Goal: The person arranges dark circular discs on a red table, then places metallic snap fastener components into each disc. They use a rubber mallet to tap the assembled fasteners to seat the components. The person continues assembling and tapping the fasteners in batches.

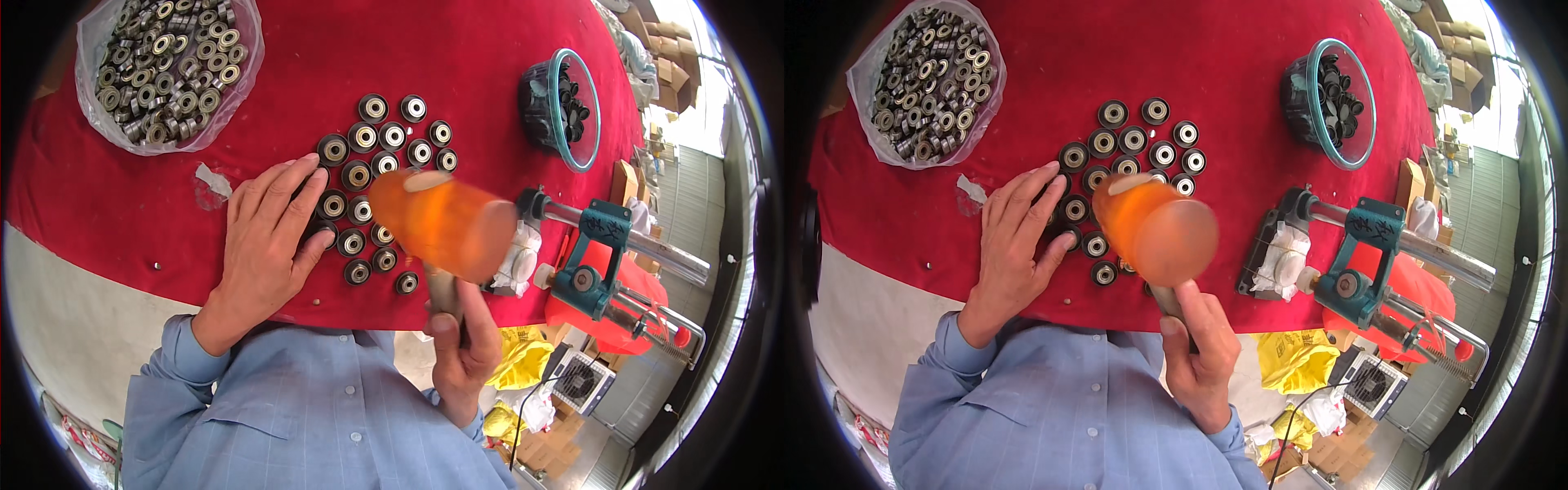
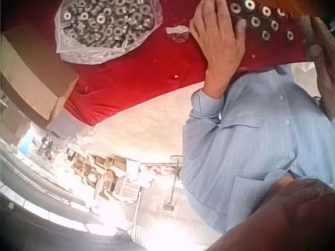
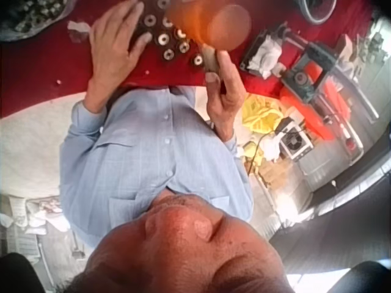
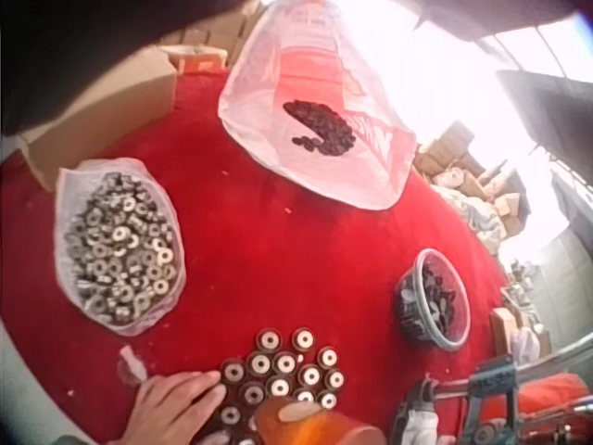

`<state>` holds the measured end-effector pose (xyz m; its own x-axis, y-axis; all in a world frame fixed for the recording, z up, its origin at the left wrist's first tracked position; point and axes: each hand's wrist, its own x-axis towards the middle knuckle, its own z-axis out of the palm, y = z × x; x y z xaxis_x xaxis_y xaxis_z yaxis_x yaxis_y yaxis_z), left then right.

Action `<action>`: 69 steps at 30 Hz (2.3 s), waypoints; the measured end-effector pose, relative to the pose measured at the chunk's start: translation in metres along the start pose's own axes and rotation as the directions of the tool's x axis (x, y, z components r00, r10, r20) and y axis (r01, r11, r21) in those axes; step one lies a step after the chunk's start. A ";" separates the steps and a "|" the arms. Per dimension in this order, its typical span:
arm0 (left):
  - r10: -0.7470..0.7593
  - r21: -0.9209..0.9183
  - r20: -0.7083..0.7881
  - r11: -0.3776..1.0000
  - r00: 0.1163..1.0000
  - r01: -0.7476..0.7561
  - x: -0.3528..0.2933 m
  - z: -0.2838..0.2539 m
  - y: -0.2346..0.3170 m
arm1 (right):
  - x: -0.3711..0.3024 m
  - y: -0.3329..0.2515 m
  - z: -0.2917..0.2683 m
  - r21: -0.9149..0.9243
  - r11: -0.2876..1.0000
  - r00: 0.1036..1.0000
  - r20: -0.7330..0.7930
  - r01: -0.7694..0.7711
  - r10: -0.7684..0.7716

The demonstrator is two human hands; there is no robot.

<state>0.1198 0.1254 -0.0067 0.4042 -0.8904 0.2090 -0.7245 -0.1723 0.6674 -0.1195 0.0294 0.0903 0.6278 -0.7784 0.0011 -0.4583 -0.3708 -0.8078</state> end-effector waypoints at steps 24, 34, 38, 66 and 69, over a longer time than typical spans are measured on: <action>0.024 -0.032 -0.016 0.999 1.000 -0.025 0.003 -0.004 0.000 | 0.070 0.014 0.026 -0.044 0.999 0.999 0.037 -0.014 0.016; -0.021 -0.060 -0.056 0.998 0.998 0.018 0.001 -0.004 0.002 | 0.094 0.024 0.043 -0.060 0.996 0.998 0.002 0.060 -0.060; -0.026 -0.106 -0.103 0.994 0.994 0.015 0.004 -0.001 -0.001 | 0.093 0.012 0.027 -0.036 0.999 1.000 0.001 0.014 -0.014; -0.174 -0.386 -0.225 0.919 0.959 0.076 -0.005 -0.005 -0.006 | 0.019 0.017 0.020 -0.094 0.987 0.985 0.127 0.128 -0.115; -0.203 -0.421 -0.226 0.902 0.953 0.093 -0.006 -0.004 -0.007 | 0.004 0.009 0.011 -0.041 0.991 0.991 0.054 0.125 -0.123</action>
<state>0.1250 0.1336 -0.0095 0.6588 -0.7178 0.2253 -0.3816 -0.0607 0.9223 -0.1141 0.0287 0.0768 0.7124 -0.6984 0.0682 -0.4018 -0.4856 -0.7764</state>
